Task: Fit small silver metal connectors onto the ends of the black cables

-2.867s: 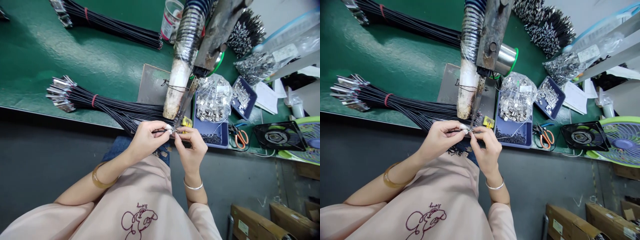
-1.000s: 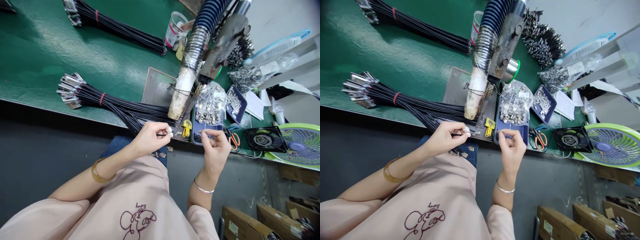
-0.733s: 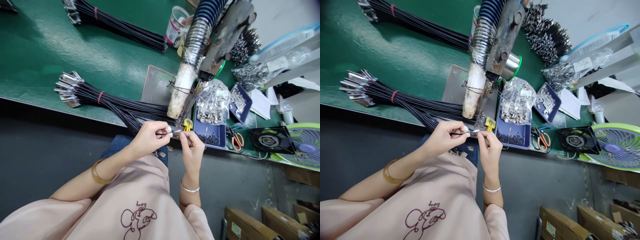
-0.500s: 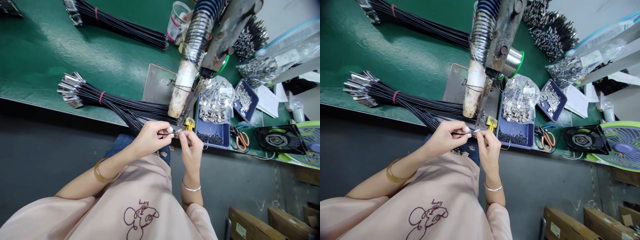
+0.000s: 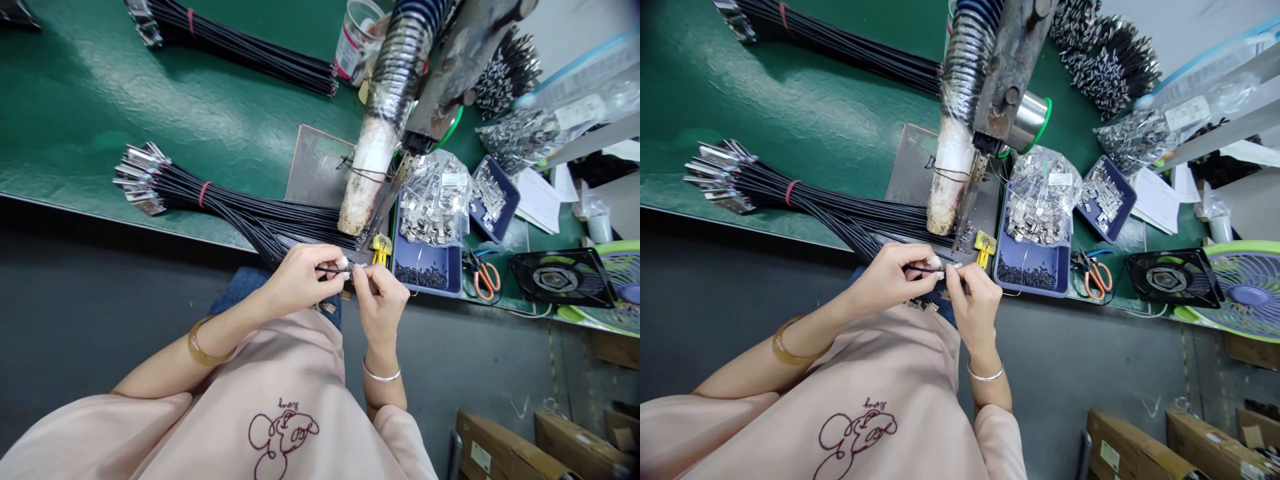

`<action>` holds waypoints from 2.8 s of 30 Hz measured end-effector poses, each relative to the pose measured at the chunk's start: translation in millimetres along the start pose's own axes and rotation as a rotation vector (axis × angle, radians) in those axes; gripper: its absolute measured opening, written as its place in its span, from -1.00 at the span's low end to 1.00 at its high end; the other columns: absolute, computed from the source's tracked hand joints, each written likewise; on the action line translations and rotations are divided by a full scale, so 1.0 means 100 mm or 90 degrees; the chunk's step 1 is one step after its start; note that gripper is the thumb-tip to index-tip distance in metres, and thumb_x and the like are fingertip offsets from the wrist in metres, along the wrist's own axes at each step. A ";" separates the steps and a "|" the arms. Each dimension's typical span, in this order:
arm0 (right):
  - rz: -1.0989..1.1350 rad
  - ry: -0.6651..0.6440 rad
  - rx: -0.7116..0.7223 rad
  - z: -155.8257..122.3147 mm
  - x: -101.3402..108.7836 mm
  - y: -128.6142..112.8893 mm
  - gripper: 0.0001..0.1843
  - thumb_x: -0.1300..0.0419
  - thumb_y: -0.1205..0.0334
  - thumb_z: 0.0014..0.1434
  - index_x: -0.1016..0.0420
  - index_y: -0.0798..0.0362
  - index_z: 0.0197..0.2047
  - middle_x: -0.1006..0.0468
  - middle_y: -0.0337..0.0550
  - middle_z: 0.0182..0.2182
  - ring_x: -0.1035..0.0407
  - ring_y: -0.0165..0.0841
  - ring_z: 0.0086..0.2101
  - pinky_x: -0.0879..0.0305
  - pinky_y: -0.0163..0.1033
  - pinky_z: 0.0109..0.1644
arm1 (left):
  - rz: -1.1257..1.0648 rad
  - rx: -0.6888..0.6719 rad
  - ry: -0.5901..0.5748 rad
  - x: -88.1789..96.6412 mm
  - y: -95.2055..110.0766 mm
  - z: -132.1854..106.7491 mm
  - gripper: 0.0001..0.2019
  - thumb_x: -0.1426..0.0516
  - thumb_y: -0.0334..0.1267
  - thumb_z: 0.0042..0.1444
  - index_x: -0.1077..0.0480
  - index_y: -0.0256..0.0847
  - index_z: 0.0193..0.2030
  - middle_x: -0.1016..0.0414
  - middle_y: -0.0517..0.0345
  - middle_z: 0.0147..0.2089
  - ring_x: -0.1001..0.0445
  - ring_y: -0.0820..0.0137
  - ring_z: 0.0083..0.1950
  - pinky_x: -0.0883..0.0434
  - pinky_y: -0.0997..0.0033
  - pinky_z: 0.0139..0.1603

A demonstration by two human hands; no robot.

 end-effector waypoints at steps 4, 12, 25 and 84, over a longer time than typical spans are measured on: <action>0.002 0.015 -0.004 -0.02 -0.01 -0.02 -0.66 -0.19 0.26 0.33 -0.34 0.05 -0.50 -0.25 -0.38 -0.58 -0.07 -0.54 -0.55 -0.02 -0.32 -0.44 | 0.010 -0.027 -0.010 0.02 0.00 -0.02 -0.84 -0.15 -0.50 0.01 -0.26 -0.26 -0.49 -0.13 0.39 -0.55 -0.07 0.61 -0.52 -0.07 0.58 -0.49; -0.007 0.023 0.010 -0.04 -0.03 -0.06 -0.73 -0.22 0.31 0.29 -0.38 0.05 -0.47 -0.29 -0.39 -0.57 -0.06 -0.55 -0.56 -0.02 -0.34 -0.46 | -0.002 -0.037 -0.014 0.03 0.00 -0.03 -0.84 -0.16 -0.51 0.03 -0.29 -0.26 -0.50 -0.13 0.39 -0.56 -0.06 0.61 -0.52 -0.07 0.57 -0.49; 0.122 -0.062 -0.227 -0.01 0.12 0.05 -0.61 -0.21 0.00 0.27 -0.47 0.08 -0.48 -0.38 -0.32 -0.61 -0.17 -0.50 -0.58 -0.08 -0.32 -0.46 | -0.037 -0.053 -0.053 0.12 0.00 -0.04 -0.89 -0.17 -0.42 0.12 -0.44 -0.29 -0.42 -0.28 0.32 -0.52 -0.15 0.57 -0.51 -0.14 0.54 -0.47; 0.178 0.076 -0.073 -0.05 0.04 0.07 -0.96 -0.22 0.30 0.29 -0.48 0.00 -0.17 -0.68 -0.14 -0.12 -0.64 -0.35 -0.25 -0.66 -0.20 -0.15 | -0.170 0.150 0.011 -0.03 0.09 0.11 -0.85 -0.14 -0.37 0.09 -0.39 -0.31 -0.49 -0.13 0.33 -0.57 -0.05 0.59 -0.50 -0.05 0.55 -0.51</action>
Point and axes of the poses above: each hand's wrist, its own z-axis towards the middle knuckle, its own x-axis out of the back of the hand, y = z × x, the point moved 1 cm from there along z, towards the middle knuckle
